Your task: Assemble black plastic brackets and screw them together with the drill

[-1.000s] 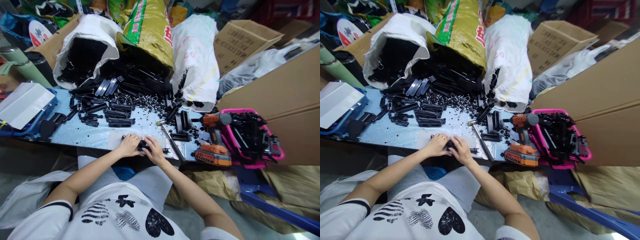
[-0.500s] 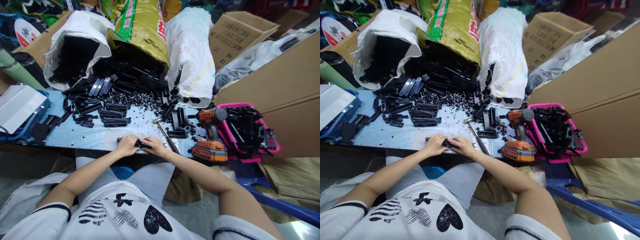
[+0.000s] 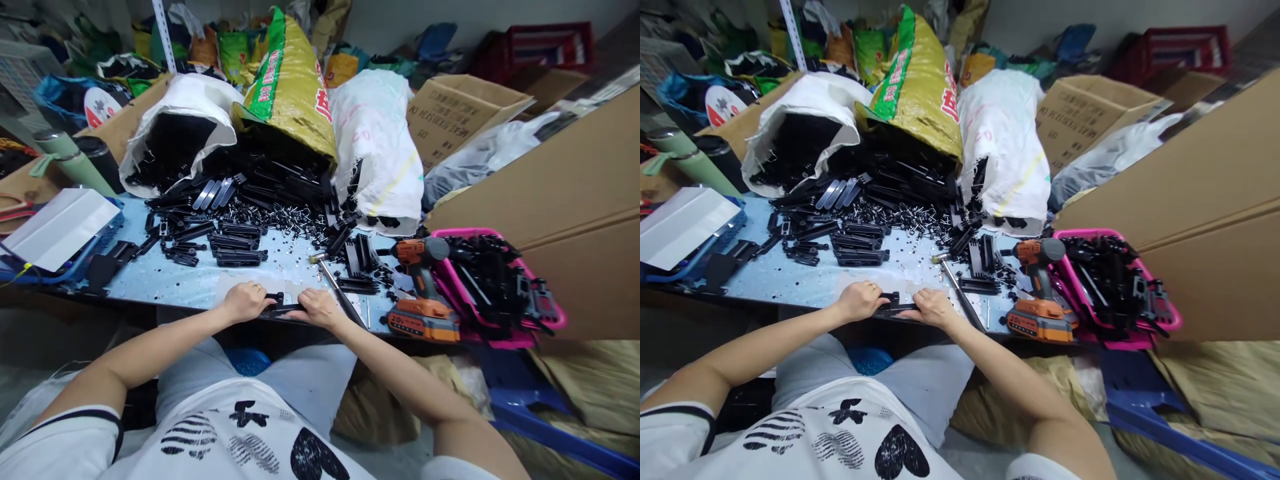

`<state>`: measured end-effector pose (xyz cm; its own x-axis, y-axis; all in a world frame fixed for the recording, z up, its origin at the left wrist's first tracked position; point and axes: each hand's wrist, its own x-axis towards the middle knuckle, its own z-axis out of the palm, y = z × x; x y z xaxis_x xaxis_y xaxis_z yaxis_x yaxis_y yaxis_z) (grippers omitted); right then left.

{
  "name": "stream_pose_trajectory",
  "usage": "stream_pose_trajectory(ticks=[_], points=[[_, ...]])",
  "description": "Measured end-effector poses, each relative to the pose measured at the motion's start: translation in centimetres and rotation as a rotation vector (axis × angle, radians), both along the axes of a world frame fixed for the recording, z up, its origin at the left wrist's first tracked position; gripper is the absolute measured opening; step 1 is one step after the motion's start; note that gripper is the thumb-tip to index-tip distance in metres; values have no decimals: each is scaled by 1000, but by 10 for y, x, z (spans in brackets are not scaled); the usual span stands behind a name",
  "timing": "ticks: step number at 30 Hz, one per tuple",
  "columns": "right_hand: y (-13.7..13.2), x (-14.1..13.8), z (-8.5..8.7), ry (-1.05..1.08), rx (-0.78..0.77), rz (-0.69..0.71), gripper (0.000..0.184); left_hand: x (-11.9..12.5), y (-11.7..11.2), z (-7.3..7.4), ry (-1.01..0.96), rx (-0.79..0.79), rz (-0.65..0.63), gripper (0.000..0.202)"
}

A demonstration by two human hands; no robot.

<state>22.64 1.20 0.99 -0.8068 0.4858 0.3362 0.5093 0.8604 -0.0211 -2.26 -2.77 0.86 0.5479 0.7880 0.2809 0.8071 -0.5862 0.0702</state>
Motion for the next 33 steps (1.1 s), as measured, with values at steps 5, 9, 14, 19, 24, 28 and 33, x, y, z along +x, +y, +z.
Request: stream_pose_trajectory(ticks=[5,9,14,19,24,28,33], points=[[-25,-26,88,341,-309,478,50,-10,-35,65,-554,-48,-295,46],[-46,-49,112,613,-607,719,40,-3,-78,92,-964,-269,-365,52],[-40,-66,63,621,-729,632,45,-12,-77,70,-884,-310,-189,45],[-2,-67,21,237,-534,175,52,-41,-25,37,-264,-286,201,53],[4,-57,41,59,-305,80,54,-57,-12,34,-73,-159,129,58],[-29,-57,73,425,-488,517,54,-46,-52,63,-517,-117,-351,55],[-80,-94,64,818,-797,643,54,-13,-86,84,-928,-203,-412,59]])
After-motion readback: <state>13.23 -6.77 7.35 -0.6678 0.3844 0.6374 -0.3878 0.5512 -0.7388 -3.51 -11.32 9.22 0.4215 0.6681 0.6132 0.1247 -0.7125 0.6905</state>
